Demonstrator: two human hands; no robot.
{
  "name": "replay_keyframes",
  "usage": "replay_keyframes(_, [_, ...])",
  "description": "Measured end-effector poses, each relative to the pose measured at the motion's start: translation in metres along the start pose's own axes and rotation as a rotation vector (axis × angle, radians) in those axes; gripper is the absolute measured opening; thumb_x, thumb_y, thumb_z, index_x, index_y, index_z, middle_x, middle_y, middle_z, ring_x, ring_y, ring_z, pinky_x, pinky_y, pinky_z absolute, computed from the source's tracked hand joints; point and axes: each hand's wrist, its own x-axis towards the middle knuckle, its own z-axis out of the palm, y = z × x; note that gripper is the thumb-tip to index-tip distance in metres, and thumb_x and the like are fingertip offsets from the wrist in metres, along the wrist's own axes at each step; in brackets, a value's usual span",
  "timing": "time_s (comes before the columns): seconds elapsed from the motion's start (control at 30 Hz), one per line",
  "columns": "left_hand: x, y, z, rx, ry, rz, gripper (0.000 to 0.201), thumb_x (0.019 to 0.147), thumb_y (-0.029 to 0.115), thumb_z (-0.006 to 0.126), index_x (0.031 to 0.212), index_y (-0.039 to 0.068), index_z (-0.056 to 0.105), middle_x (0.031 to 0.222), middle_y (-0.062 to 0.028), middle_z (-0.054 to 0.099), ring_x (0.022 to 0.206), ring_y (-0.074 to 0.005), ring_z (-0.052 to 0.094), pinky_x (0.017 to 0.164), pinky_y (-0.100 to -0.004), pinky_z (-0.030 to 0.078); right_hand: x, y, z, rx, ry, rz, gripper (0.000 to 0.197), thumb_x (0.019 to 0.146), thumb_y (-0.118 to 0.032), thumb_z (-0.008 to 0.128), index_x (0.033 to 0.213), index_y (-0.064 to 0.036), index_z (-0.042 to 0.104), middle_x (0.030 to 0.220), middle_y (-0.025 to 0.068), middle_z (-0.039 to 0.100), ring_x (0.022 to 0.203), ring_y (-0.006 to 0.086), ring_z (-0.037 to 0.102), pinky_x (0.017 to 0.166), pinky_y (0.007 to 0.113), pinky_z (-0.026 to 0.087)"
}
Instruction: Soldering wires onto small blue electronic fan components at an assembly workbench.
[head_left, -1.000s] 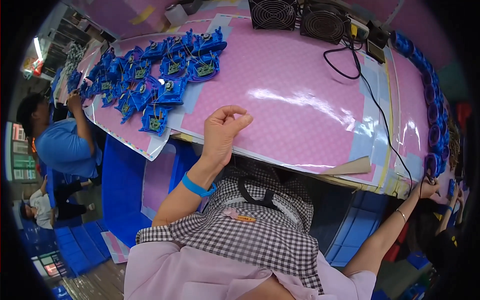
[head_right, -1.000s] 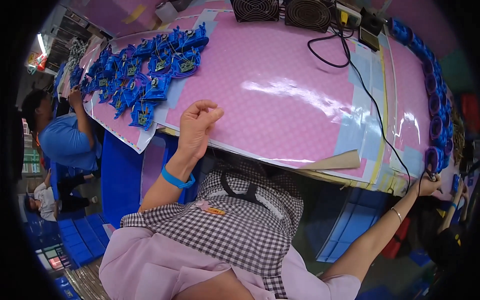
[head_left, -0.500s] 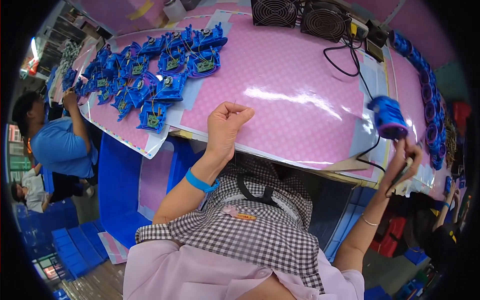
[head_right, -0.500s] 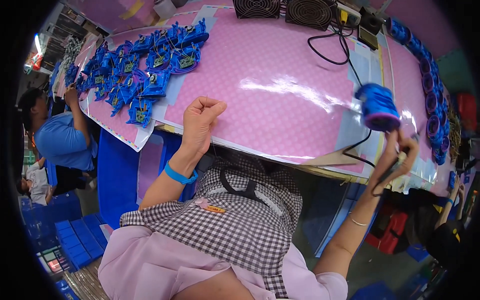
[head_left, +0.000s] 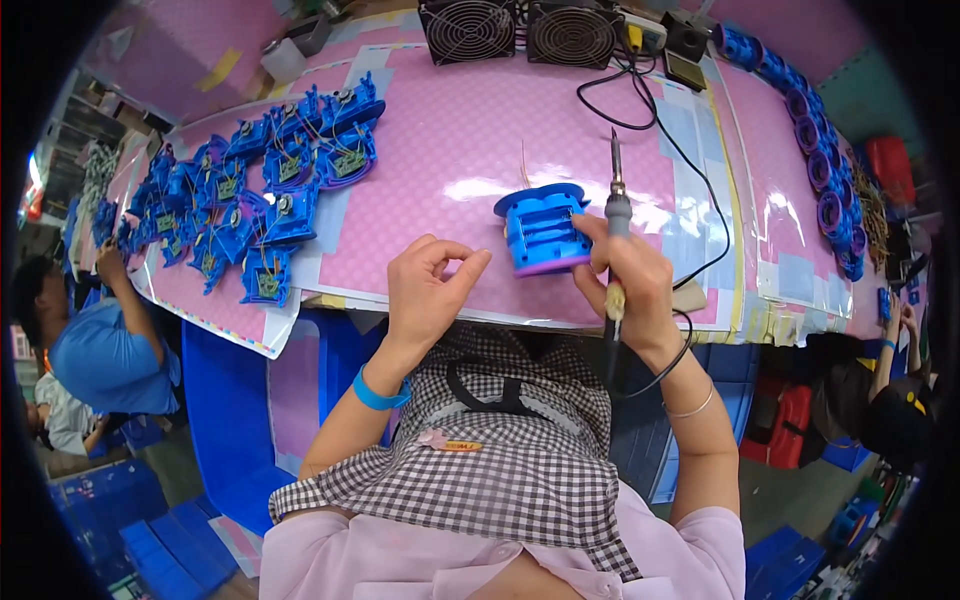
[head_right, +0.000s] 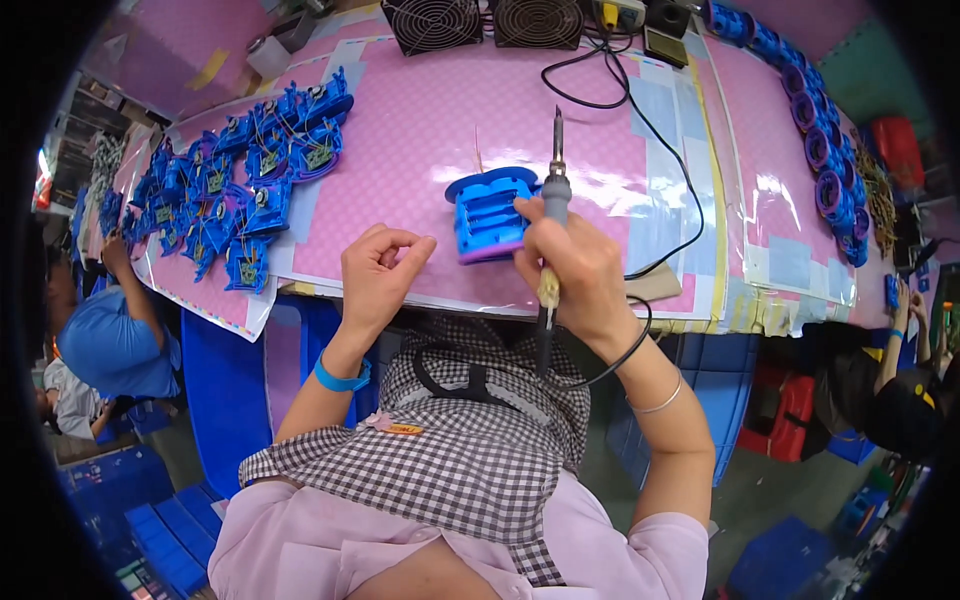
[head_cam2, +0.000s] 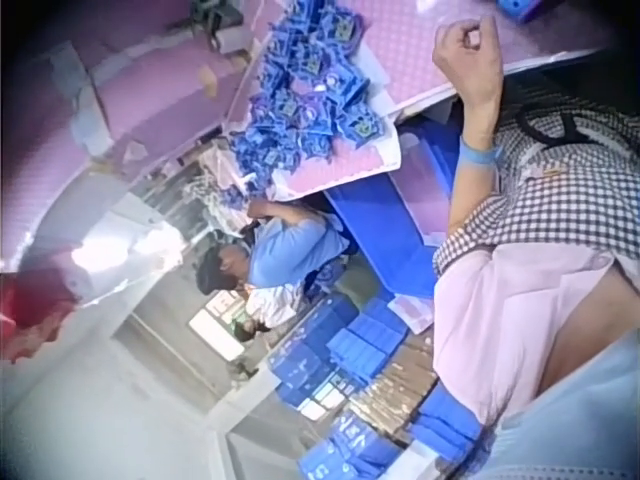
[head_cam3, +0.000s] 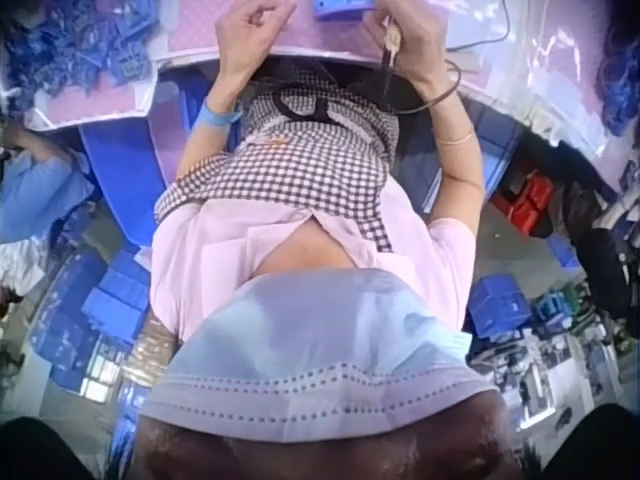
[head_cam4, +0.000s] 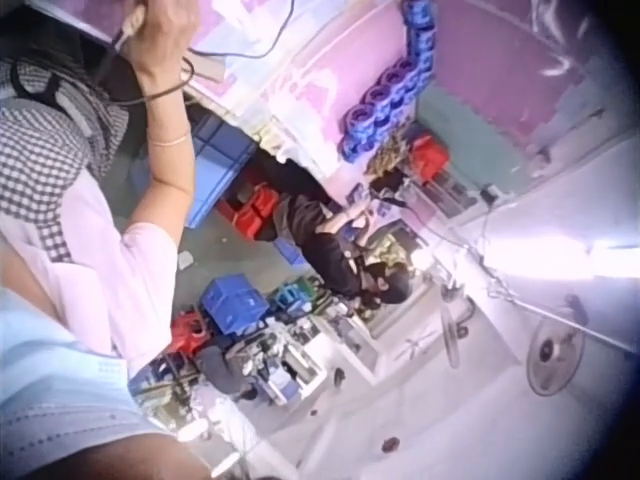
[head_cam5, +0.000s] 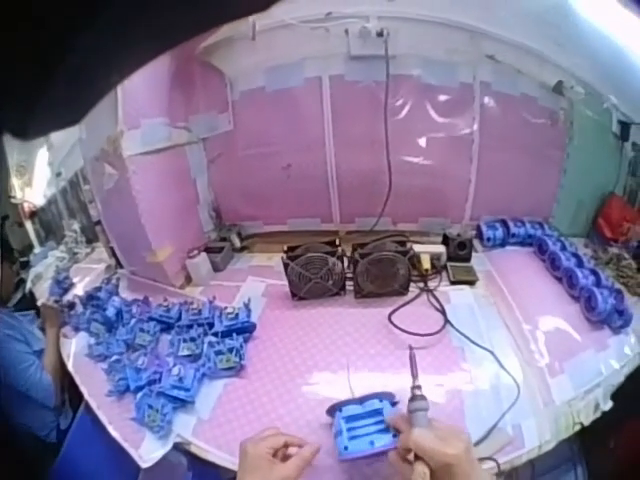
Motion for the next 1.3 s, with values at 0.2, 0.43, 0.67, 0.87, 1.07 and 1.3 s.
replay_keyframes(0.2, [0.017, 0.016, 0.018, 0.226, -0.182, 0.125, 0.031, 0.075, 0.029, 0.078, 0.071, 0.0, 0.068, 0.067, -0.0085, 0.061, 0.056, -0.0163, 0.056, 0.05, -0.031, 0.04, 0.055, 0.022, -0.009, -0.094, 0.26, 0.179, 0.021, 0.077, -0.003, 0.074, 0.084, 0.0003, 0.055, 0.061, 0.0033, 0.044, 0.053, 0.0096, 0.047, 0.052, 0.024, 0.042])
replay_keyframes(0.43, [0.009, 0.004, 0.006, 0.316, -0.309, 0.015, 0.038, 0.075, 0.027, 0.073, 0.057, -0.003, 0.06, 0.052, -0.0126, 0.056, 0.045, -0.0202, 0.054, 0.045, -0.0336, 0.039, 0.029, 0.041, -0.001, -0.025, 0.107, 0.189, 0.036, 0.073, -0.008, 0.08, 0.078, -0.0015, 0.045, 0.087, 0.0181, 0.066, 0.088, 0.0258, 0.069, 0.064, 0.031, 0.051])
replay_keyframes(0.67, [0.008, 0.001, -0.011, 0.384, -0.144, 0.064, 0.032, 0.076, 0.022, 0.073, 0.059, -0.003, 0.061, 0.053, -0.0115, 0.058, 0.047, -0.0184, 0.057, 0.044, -0.0314, 0.04, 0.04, 0.056, 0.035, 0.051, 0.048, 0.013, 0.021, 0.075, 0.004, 0.065, 0.079, -0.0035, 0.046, 0.071, 0.0134, 0.054, 0.086, 0.0333, 0.066, 0.067, 0.037, 0.049])
replay_keyframes(0.87, [0.017, 0.007, -0.003, 0.428, -0.163, 0.063, 0.038, 0.076, 0.029, 0.072, 0.057, -0.001, 0.061, 0.062, -0.0173, 0.062, 0.057, -0.0321, 0.062, 0.053, -0.0393, 0.046, 0.014, 0.035, 0.027, 0.066, -0.118, 0.073, 0.008, 0.075, -0.001, 0.054, 0.076, -0.0025, 0.046, 0.062, 0.0089, 0.049, 0.062, 0.0263, 0.057, 0.069, 0.036, 0.052])
replay_keyframes(1.07, [0.03, 0.004, -0.028, -0.175, -0.088, -0.144, 0.023, 0.084, 0.025, 0.067, 0.087, 0.001, 0.066, 0.059, 0.0018, 0.049, 0.053, -0.0105, 0.046, 0.05, -0.0279, 0.037, -0.017, -0.014, -0.01, 0.164, 0.191, 0.141, 0.024, 0.096, -0.025, 0.055, 0.087, -0.0052, 0.045, 0.078, 0.0113, 0.063, 0.064, 0.0167, 0.055, 0.068, 0.029, 0.049])
replay_keyframes(1.3, [0.051, 0.013, -0.029, -0.739, -0.378, -0.36, 0.012, 0.087, 0.013, 0.062, 0.09, 0.002, 0.063, 0.073, 0.0018, 0.048, 0.064, -0.0059, 0.043, 0.057, -0.0237, 0.035, -0.029, -0.02, -0.008, 0.504, 0.281, 0.506, 0.065, 0.092, -0.061, 0.043, 0.114, 0.0003, 0.05, 0.089, 0.0077, 0.056, 0.075, 0.0131, 0.053, 0.07, 0.027, 0.044])
